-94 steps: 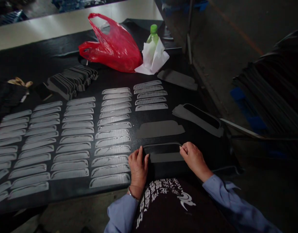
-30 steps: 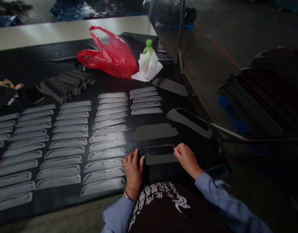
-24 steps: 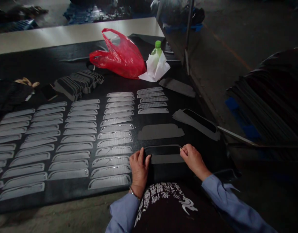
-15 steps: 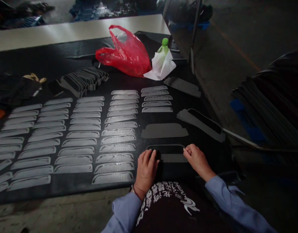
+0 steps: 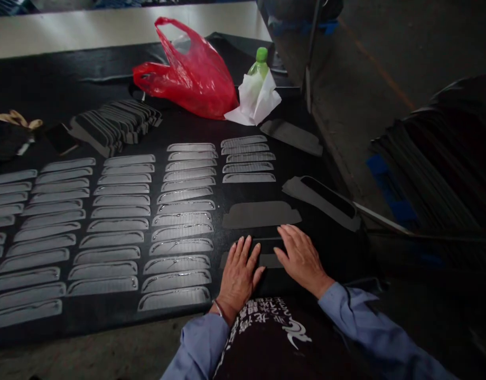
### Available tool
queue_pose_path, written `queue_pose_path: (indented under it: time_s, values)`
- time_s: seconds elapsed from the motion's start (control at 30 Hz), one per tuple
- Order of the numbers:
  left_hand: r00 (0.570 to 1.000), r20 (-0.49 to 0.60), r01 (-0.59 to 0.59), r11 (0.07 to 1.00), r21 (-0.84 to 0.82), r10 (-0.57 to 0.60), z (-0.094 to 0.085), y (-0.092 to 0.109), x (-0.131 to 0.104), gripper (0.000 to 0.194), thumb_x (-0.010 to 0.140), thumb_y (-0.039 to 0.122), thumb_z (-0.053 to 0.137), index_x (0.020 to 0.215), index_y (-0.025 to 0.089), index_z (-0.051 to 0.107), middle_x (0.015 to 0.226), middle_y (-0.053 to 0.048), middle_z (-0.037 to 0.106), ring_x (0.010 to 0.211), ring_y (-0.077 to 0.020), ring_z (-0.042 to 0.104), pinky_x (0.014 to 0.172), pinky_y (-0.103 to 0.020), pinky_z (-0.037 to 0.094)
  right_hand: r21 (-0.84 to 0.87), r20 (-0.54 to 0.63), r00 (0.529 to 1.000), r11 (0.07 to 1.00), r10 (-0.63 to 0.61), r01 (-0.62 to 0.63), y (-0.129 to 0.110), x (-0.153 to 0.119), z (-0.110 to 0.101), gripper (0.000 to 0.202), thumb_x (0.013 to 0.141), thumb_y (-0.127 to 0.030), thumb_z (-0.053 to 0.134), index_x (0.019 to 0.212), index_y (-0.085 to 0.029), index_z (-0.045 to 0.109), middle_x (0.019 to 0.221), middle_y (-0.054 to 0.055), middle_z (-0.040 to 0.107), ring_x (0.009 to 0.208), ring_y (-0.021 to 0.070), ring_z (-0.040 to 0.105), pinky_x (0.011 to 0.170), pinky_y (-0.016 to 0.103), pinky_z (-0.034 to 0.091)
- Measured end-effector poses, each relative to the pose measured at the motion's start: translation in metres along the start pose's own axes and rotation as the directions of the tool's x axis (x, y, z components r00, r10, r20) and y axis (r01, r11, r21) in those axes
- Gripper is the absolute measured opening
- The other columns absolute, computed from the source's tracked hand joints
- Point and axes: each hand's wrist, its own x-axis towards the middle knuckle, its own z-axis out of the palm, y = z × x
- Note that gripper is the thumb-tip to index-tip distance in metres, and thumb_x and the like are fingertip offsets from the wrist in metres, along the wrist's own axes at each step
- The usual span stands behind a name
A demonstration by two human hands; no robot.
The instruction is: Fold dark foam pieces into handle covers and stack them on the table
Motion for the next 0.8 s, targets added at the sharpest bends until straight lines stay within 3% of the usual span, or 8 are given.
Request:
queue_pose_path:
  time_s: [0.1,0.17,0.27,0.5,0.8]
  values:
    - [1.000,-0.003,-0.004,1.000,-0.010,0.004,-0.002,0.000,0.001,0.052,0.087,0.032,0.049,0.136,0.017,0.037,0.144,-0.014,0.035,0.136,-0.0283,0.024,0.106,-0.047,0.033,0.046,0.135,0.951,0.961,-0.277,0.274,-0.003,0.005,0.013,0.062,0.086,-0.036,0.048,0.138,-0.007,0.030,0.141,0.018,0.037,0.135,0.0278,0.024,0.106,0.048,0.029]
    - [1.000,-0.016,-0.014,1.000,-0.017,0.013,-0.004,-0.001,0.004,0.054,0.086,0.033,0.049,0.135,0.013,0.037,0.143,-0.015,0.036,0.136,-0.0284,0.024,0.107,-0.046,0.031,0.047,0.181,0.924,0.942,-0.336,0.334,-0.001,0.004,0.021,0.071,0.084,-0.042,0.051,0.139,-0.004,0.028,0.143,0.020,0.033,0.137,0.0284,0.019,0.108,0.048,0.027]
    - [1.000,-0.020,-0.002,1.000,0.019,0.002,-0.005,-0.002,0.014,0.058,0.085,0.031,0.048,0.137,0.009,0.033,0.144,-0.016,0.034,0.136,-0.0282,0.023,0.107,-0.047,0.029,0.038,0.205,0.920,0.942,-0.333,0.333,0.003,0.002,0.026,0.077,0.081,-0.046,0.053,0.139,-0.002,0.028,0.144,0.021,0.031,0.137,0.0293,0.016,0.109,0.049,0.025]
    - [1.000,0.006,0.019,0.987,0.159,-0.020,0.005,-0.005,0.028,0.066,0.083,0.041,0.050,0.140,0.015,0.030,0.145,-0.017,0.032,0.134,-0.0297,0.028,0.104,-0.048,0.031,0.054,0.206,0.918,0.941,-0.339,0.335,0.005,0.003,0.025,0.081,0.081,-0.056,0.050,0.140,-0.004,0.029,0.144,0.020,0.032,0.136,0.0300,0.019,0.108,0.048,0.027]
    - [0.999,-0.035,-0.027,0.991,0.129,0.032,0.006,-0.008,0.029,0.064,0.085,0.040,0.049,0.139,0.013,0.031,0.145,-0.019,0.031,0.134,-0.0307,0.027,0.104,-0.048,0.031,0.079,0.187,0.932,0.950,-0.311,0.301,0.004,0.003,0.024,0.081,0.077,-0.049,0.056,0.139,-0.004,0.030,0.144,0.019,0.032,0.137,0.0291,0.017,0.110,0.048,0.024]
